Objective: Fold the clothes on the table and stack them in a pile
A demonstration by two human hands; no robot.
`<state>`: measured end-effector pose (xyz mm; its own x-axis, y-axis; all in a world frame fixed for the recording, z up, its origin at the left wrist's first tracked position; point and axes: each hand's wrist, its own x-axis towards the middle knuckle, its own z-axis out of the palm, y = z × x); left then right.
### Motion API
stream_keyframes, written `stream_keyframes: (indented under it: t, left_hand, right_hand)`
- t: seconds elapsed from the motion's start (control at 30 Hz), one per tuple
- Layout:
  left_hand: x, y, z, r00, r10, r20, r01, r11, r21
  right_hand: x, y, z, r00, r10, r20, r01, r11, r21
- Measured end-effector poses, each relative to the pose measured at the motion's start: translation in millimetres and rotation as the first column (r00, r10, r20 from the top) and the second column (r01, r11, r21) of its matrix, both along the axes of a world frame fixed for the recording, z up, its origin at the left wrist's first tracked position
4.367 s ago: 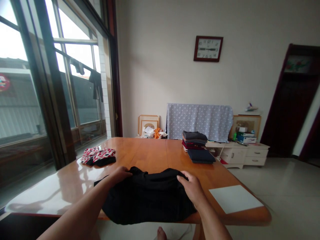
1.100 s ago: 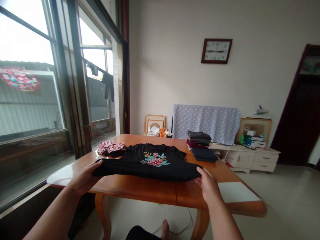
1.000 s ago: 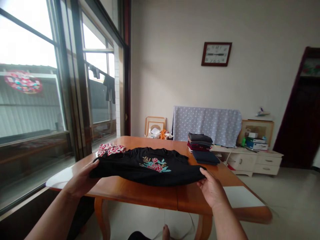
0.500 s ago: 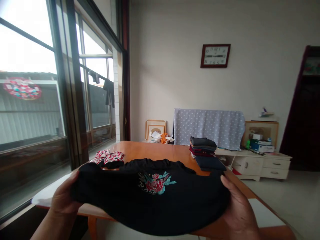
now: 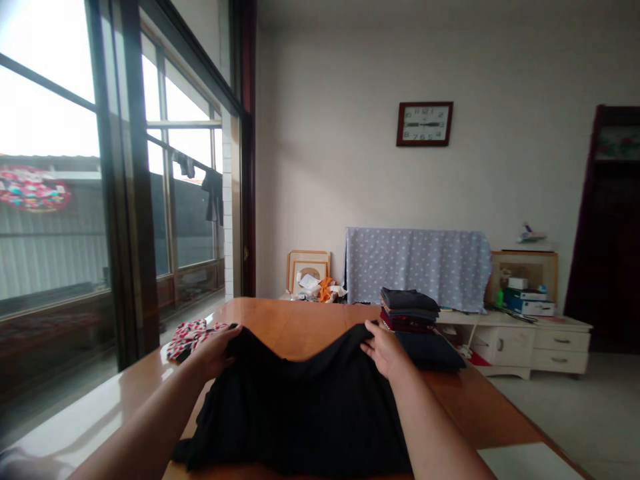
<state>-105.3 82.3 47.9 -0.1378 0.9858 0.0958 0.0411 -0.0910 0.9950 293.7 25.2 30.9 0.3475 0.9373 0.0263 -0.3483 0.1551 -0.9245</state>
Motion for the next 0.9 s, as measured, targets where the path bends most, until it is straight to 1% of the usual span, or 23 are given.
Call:
stream_keyframes:
  t: [0.03,0.07,0.13,0.17,0.2,0.23,0.27,0.3,0.33,0.37,0.43,0.5,0.6,0.63,0.7,0.73,0.77,0.8,0.83,0.9]
  left_hand:
    - [5,13,23.9,0.992,-0.007,0.125,-0.006,0.994,0.107]
    - [8,23,50.8,0.984,-0.016,0.175,-0.016,0.983,0.182]
    - [7,35,104.3,0.964,-0.051,0.260,-0.035,0.947,0.319]
    - [5,38,126.6,0.920,-0.144,0.364,-0.032,0.900,0.436]
    - [2,38,143.8,0.872,-0.241,0.427,-0.025,0.848,0.530]
    - [-2,36,154.9,0.837,-0.302,0.456,-0.027,0.811,0.585]
    - [-5,34,159.9,0.810,-0.333,0.482,-0.041,0.789,0.613]
    - [-8,32,158.8,0.798,-0.346,0.493,-0.047,0.780,0.624]
    - [-10,30,152.5,0.799,-0.343,0.494,-0.047,0.783,0.620]
    - [-12,28,141.6,0.808,-0.328,0.490,-0.043,0.796,0.604]
    - [-15,26,109.7,0.843,-0.283,0.457,-0.013,0.839,0.544]
    - [-19,25,68.6,0.890,-0.201,0.409,0.003,0.899,0.437]
    - [-27,18,-0.4,0.963,0.007,0.269,-0.072,0.969,0.234]
    - [-30,15,-23.2,0.977,0.079,0.200,-0.110,0.983,0.148]
    - [-36,5,-64.9,0.980,0.189,0.061,-0.189,0.982,0.004]
    - [-39,0,-82.6,0.977,0.214,-0.004,-0.214,0.976,-0.046]
    - [-42,-5,-97.5,0.976,0.210,-0.055,-0.214,0.974,-0.075]
    - [-44,-10,-109.4,0.973,0.211,-0.096,-0.219,0.971,-0.093]
    - [-46,-15,-118.1,0.967,0.219,-0.131,-0.233,0.967,-0.106]
    - [-48,-22,-127.0,0.950,0.248,-0.191,-0.271,0.957,-0.102]
  right_hand:
    - [1,15,27,0.998,-0.048,-0.026,0.051,0.994,0.099]
    - [4,27,57,0.992,-0.093,-0.084,0.110,0.970,0.218]
    - [14,40,118,0.977,-0.110,-0.183,0.182,0.878,0.442]
    - [21,42,143,0.971,-0.103,-0.218,0.204,0.832,0.516]
    - [27,41,162,0.965,-0.090,-0.244,0.217,0.797,0.563]
    - [33,39,175,0.964,-0.071,-0.256,0.213,0.783,0.585]
    - [39,37,180,0.961,-0.057,-0.269,0.213,0.774,0.596]
    - [43,35,178,0.960,-0.045,-0.276,0.207,0.777,0.595]
    - [47,34,170,0.959,-0.040,-0.281,0.204,0.787,0.582]
    - [49,34,156,0.958,-0.043,-0.284,0.202,0.805,0.558]
    - [51,35,118,0.955,-0.073,-0.287,0.208,0.856,0.473]
    - [50,36,69,0.953,-0.109,-0.282,0.209,0.911,0.355]
    - [44,32,-12,0.950,-0.181,-0.255,0.228,0.959,0.168]
    - [42,29,-39,0.947,-0.218,-0.236,0.245,0.965,0.089]
    - [38,19,-89,0.937,-0.302,-0.172,0.292,0.953,-0.086]
    - [37,14,-111,0.934,-0.337,-0.121,0.315,0.934,-0.168]
    - [36,9,-129,0.929,-0.365,-0.066,0.341,0.909,-0.239]
    - [35,4,-144,0.922,-0.386,-0.027,0.363,0.887,-0.285]
    - [35,-1,-154,0.924,-0.381,-0.016,0.359,0.883,-0.301]
    - [36,-10,-164,0.940,-0.342,0.001,0.325,0.892,-0.314]
